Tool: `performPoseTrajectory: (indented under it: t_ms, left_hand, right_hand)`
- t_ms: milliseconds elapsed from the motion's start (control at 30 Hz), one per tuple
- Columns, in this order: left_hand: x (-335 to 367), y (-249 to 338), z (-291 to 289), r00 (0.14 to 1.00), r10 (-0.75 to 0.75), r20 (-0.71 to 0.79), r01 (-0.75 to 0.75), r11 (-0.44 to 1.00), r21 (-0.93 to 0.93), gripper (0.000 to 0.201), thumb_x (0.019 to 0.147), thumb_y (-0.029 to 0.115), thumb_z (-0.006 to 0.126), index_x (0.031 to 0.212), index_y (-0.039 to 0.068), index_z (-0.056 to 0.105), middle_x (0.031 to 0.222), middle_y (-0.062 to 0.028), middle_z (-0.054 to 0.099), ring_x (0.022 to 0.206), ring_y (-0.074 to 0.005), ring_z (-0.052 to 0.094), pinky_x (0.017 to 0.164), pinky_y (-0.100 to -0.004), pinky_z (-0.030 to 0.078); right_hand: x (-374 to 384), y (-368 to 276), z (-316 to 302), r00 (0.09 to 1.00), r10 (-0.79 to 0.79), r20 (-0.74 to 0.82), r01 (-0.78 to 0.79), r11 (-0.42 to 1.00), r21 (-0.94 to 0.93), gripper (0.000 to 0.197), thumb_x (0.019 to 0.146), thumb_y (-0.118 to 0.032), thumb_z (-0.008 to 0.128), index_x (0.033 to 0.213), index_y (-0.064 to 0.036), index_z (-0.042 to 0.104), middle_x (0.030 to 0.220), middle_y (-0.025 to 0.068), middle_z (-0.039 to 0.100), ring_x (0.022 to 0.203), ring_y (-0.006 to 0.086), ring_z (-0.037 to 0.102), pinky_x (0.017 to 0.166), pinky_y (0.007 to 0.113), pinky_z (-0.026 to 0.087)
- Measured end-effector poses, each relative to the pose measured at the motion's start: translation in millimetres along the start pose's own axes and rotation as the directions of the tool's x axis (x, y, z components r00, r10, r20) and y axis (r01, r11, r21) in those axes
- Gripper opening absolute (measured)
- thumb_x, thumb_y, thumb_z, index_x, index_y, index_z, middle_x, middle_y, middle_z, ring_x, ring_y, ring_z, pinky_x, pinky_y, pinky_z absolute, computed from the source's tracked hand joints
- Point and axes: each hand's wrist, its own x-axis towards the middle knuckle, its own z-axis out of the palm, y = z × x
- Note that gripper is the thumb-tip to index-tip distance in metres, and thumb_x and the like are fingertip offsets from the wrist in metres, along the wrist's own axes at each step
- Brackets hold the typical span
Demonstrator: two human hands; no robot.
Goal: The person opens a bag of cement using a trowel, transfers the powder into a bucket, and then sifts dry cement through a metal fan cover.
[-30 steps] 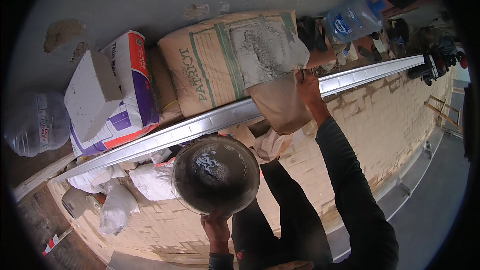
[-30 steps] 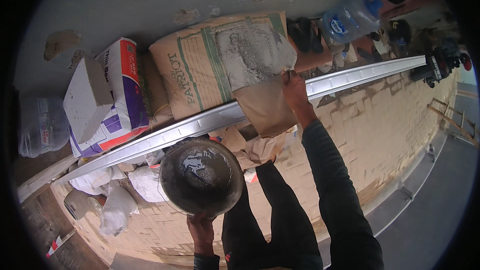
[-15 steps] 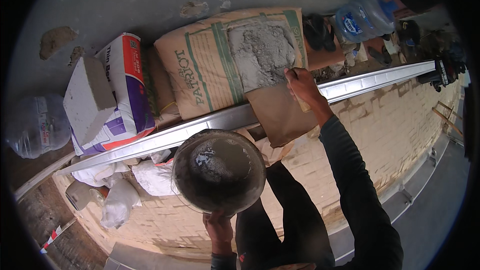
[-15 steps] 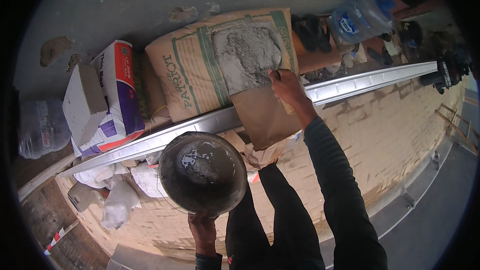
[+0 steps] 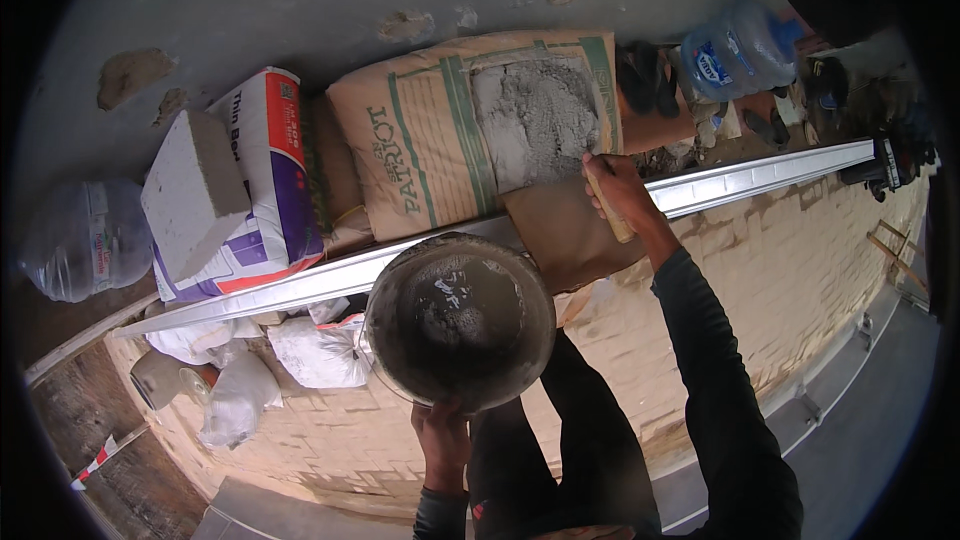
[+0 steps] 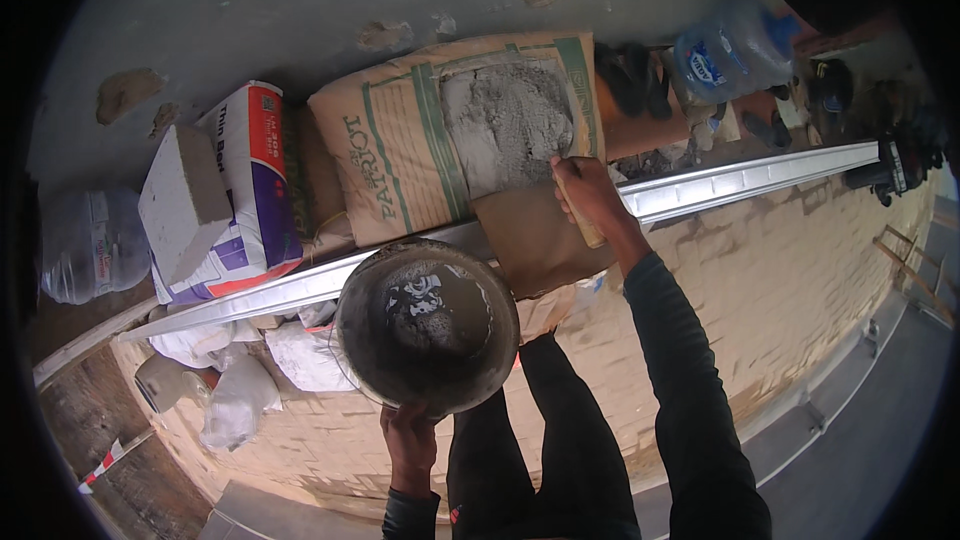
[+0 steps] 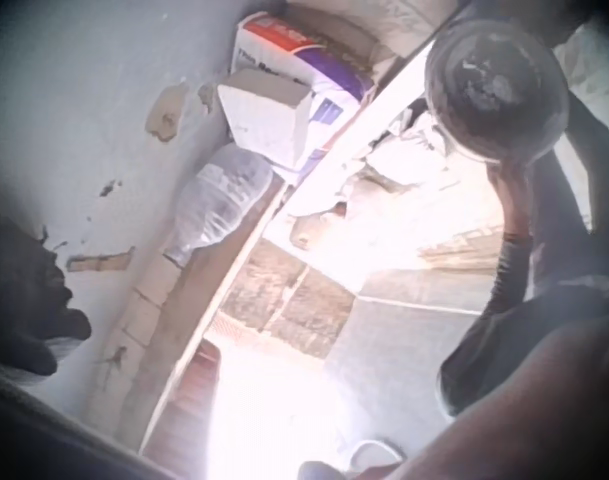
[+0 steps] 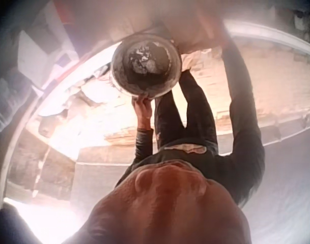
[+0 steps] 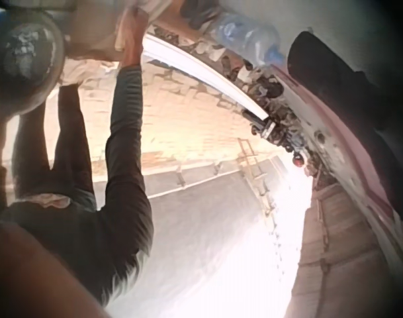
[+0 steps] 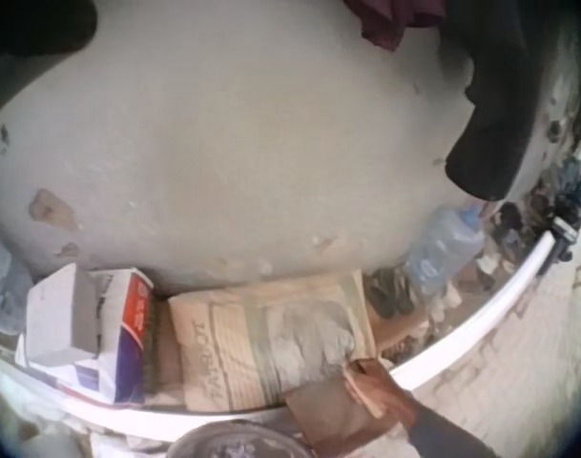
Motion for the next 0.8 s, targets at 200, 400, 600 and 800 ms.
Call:
performPoseTrajectory:
  t_ms: [200, 400, 600, 800]
  left_hand:
    - [10, 26, 30, 0.991, -0.128, -0.028, 0.117, 0.961, -0.251, 0.037, 0.08, 0.0, 0.061, 0.117, 0.002, 0.059, 0.104, -0.0092, 0.065, 0.089, -0.0214, 0.067, 0.071, -0.0331, 0.057]
    - [18, 27, 37, 0.986, -0.164, -0.011, 0.155, 0.948, -0.277, 0.041, 0.081, 0.0, 0.06, 0.122, 0.0, 0.057, 0.109, -0.0119, 0.065, 0.093, -0.0242, 0.068, 0.073, -0.0387, 0.062]
    - [25, 25, 41, 0.993, -0.117, 0.007, 0.114, 0.945, -0.306, 0.04, 0.083, -0.002, 0.056, 0.123, -0.002, 0.054, 0.111, -0.0144, 0.064, 0.096, -0.0281, 0.07, 0.073, -0.04, 0.064]
    - [32, 20, 37, 0.991, -0.13, 0.039, 0.135, 0.93, -0.341, 0.041, 0.085, -0.003, 0.055, 0.126, -0.002, 0.052, 0.114, -0.0153, 0.064, 0.099, -0.0275, 0.069, 0.075, -0.0396, 0.065]
  right_hand:
    - [-18, -13, -8, 1.0, 0.012, 0.013, -0.012, 1.0, -0.013, 0.037, 0.102, -0.04, 0.055, 0.09, -0.0048, 0.058, 0.068, 0.0014, 0.055, 0.053, 0.0109, 0.052, 0.047, 0.03, 0.044]
    - [-39, -41, -14, 0.997, -0.054, 0.046, 0.057, 0.997, -0.048, 0.036, 0.102, -0.039, 0.057, 0.091, -0.005, 0.057, 0.067, 0.0017, 0.055, 0.05, 0.0103, 0.05, 0.045, 0.028, 0.042]
    - [-86, -75, -14, 0.982, -0.148, 0.12, 0.171, 0.962, -0.211, 0.041, 0.103, -0.041, 0.055, 0.093, -0.0009, 0.058, 0.067, 0.0029, 0.055, 0.05, 0.0104, 0.051, 0.046, 0.029, 0.042]
    - [-142, -82, -1, 0.969, -0.093, 0.228, 0.17, 0.923, -0.345, 0.036, 0.105, -0.035, 0.053, 0.094, -0.0009, 0.058, 0.065, 0.0027, 0.053, 0.046, 0.01, 0.048, 0.044, 0.029, 0.039]
